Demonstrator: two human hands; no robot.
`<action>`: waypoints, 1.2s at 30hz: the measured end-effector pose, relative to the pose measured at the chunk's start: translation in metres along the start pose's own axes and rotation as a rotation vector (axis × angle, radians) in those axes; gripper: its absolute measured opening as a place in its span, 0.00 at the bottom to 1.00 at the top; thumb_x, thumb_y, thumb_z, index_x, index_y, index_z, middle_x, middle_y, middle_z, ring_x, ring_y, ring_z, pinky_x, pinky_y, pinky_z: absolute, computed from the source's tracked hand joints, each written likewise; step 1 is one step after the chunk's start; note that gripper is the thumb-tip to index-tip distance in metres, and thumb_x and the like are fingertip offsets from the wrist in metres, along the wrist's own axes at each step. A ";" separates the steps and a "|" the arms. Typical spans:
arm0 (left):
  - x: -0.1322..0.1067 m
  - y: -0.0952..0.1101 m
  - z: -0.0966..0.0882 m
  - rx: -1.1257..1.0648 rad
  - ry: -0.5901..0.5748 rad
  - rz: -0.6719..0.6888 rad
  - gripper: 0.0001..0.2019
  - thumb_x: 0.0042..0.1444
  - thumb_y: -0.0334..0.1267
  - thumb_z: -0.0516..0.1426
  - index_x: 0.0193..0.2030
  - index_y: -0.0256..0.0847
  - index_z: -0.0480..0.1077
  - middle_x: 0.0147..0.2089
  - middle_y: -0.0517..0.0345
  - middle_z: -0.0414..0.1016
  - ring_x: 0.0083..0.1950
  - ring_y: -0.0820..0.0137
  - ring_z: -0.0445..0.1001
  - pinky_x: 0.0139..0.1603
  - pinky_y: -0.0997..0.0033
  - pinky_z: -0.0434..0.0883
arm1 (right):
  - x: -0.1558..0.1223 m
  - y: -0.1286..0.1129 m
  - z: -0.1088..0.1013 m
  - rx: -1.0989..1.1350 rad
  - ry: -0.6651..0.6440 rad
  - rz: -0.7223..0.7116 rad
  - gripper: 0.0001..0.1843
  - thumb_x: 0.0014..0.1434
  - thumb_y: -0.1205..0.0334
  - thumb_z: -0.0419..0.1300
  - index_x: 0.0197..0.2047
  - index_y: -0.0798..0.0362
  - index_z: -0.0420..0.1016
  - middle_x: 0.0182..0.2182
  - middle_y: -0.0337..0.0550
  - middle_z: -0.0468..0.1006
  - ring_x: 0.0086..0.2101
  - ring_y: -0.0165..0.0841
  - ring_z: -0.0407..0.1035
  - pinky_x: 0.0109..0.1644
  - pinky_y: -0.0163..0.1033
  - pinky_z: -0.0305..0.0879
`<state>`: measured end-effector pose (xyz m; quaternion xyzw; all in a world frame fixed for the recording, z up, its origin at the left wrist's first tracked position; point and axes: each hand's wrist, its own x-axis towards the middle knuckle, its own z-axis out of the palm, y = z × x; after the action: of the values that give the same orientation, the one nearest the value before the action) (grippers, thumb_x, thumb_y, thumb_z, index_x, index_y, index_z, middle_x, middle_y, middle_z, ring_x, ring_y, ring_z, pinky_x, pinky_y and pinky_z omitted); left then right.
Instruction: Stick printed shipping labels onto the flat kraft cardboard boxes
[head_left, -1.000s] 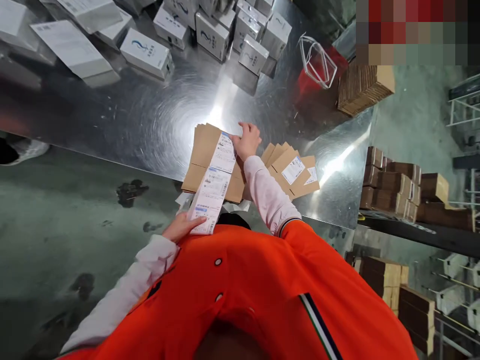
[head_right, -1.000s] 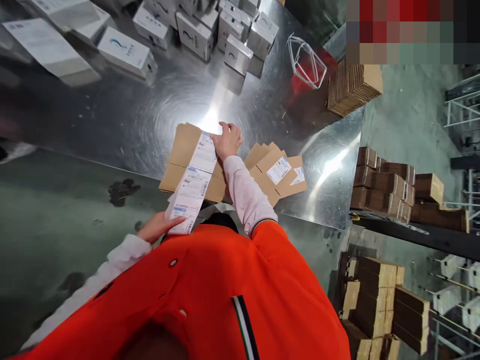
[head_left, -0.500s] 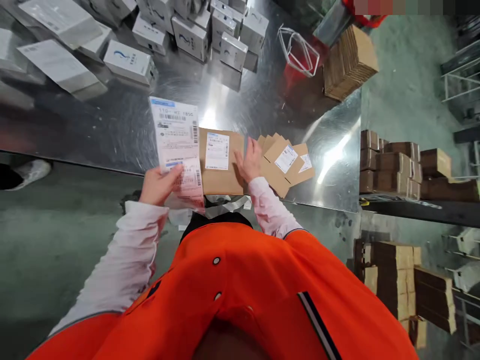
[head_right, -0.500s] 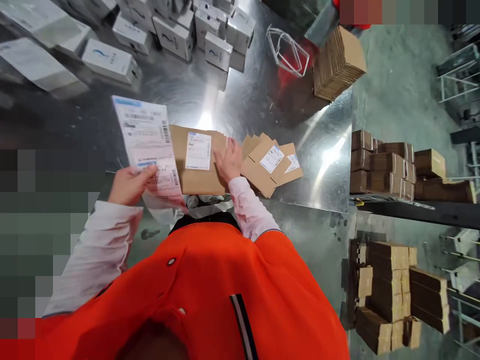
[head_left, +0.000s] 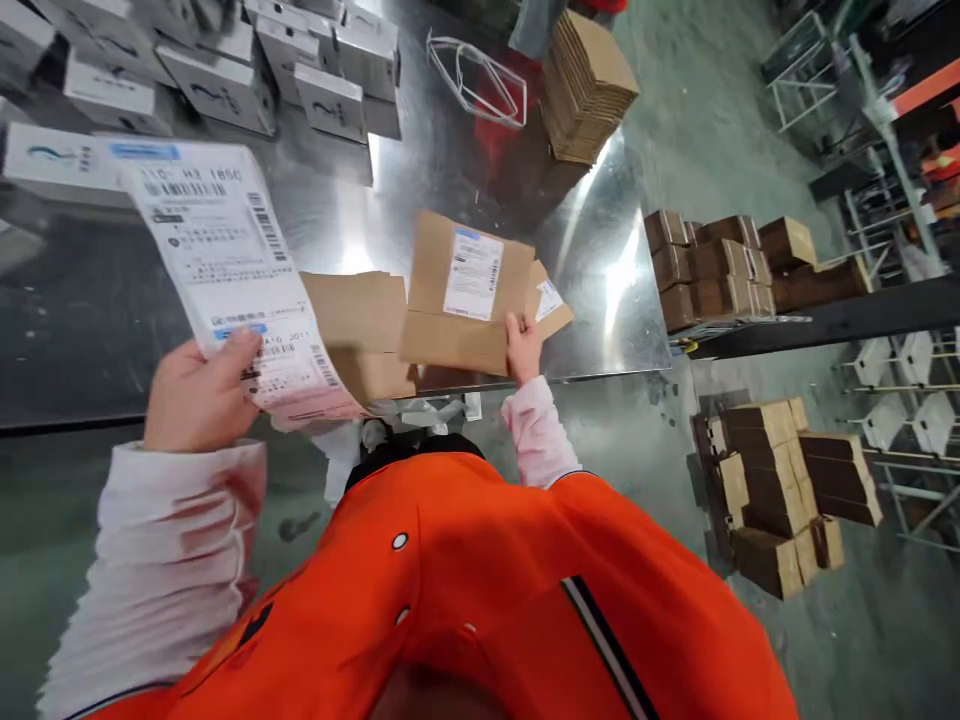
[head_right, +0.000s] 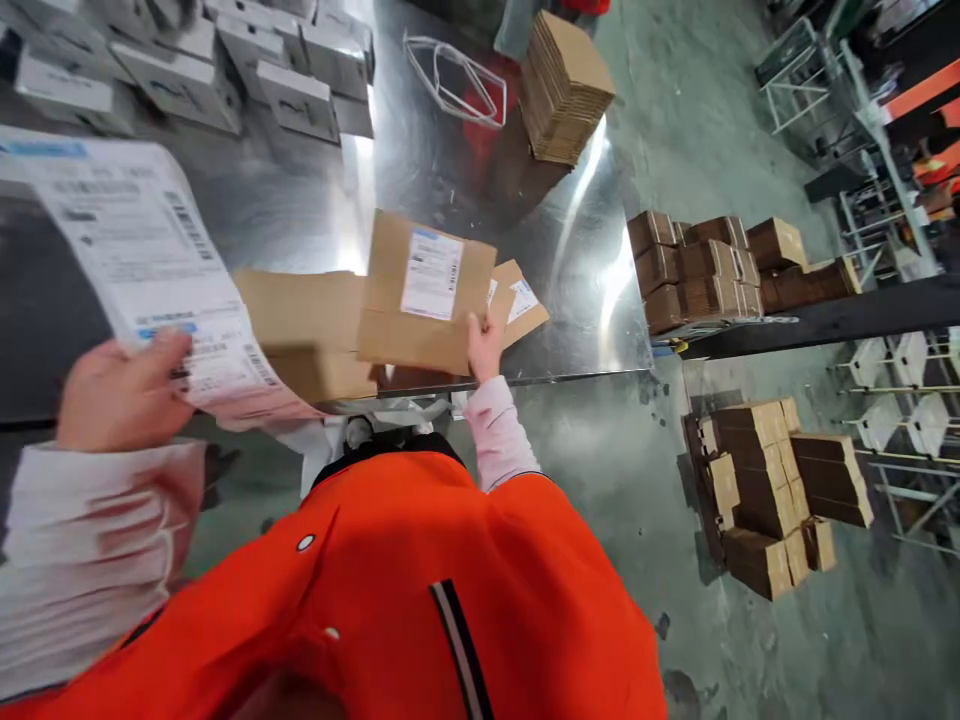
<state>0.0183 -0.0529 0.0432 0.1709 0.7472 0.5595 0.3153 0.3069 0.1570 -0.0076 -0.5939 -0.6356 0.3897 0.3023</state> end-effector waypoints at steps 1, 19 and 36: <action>-0.008 0.001 0.002 -0.013 0.000 -0.004 0.31 0.46 0.54 0.66 0.53 0.34 0.77 0.51 0.50 0.81 0.49 0.57 0.79 0.57 0.53 0.74 | 0.005 0.000 -0.015 -0.089 0.051 0.064 0.31 0.64 0.47 0.54 0.62 0.62 0.65 0.55 0.62 0.73 0.56 0.43 0.69 0.61 0.52 0.67; -0.059 -0.051 0.030 -0.173 0.010 -0.190 0.20 0.35 0.49 0.67 0.31 0.36 0.75 0.30 0.55 0.78 0.32 0.66 0.73 0.38 0.66 0.73 | -0.095 -0.070 0.097 0.088 -0.699 -0.256 0.14 0.57 0.56 0.67 0.45 0.52 0.83 0.37 0.42 0.84 0.37 0.36 0.79 0.45 0.40 0.76; -0.026 -0.079 0.039 -0.330 -0.340 -0.498 0.30 0.26 0.45 0.75 0.41 0.37 0.80 0.46 0.43 0.83 0.47 0.51 0.80 0.52 0.53 0.76 | 0.019 -0.096 0.181 -0.423 -0.483 -0.394 0.14 0.61 0.53 0.65 0.45 0.50 0.85 0.54 0.46 0.75 0.56 0.39 0.67 0.63 0.46 0.63</action>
<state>0.0711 -0.0652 -0.0304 0.0207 0.6021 0.5422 0.5857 0.1016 0.1522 -0.0196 -0.4006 -0.8571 0.3129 0.0835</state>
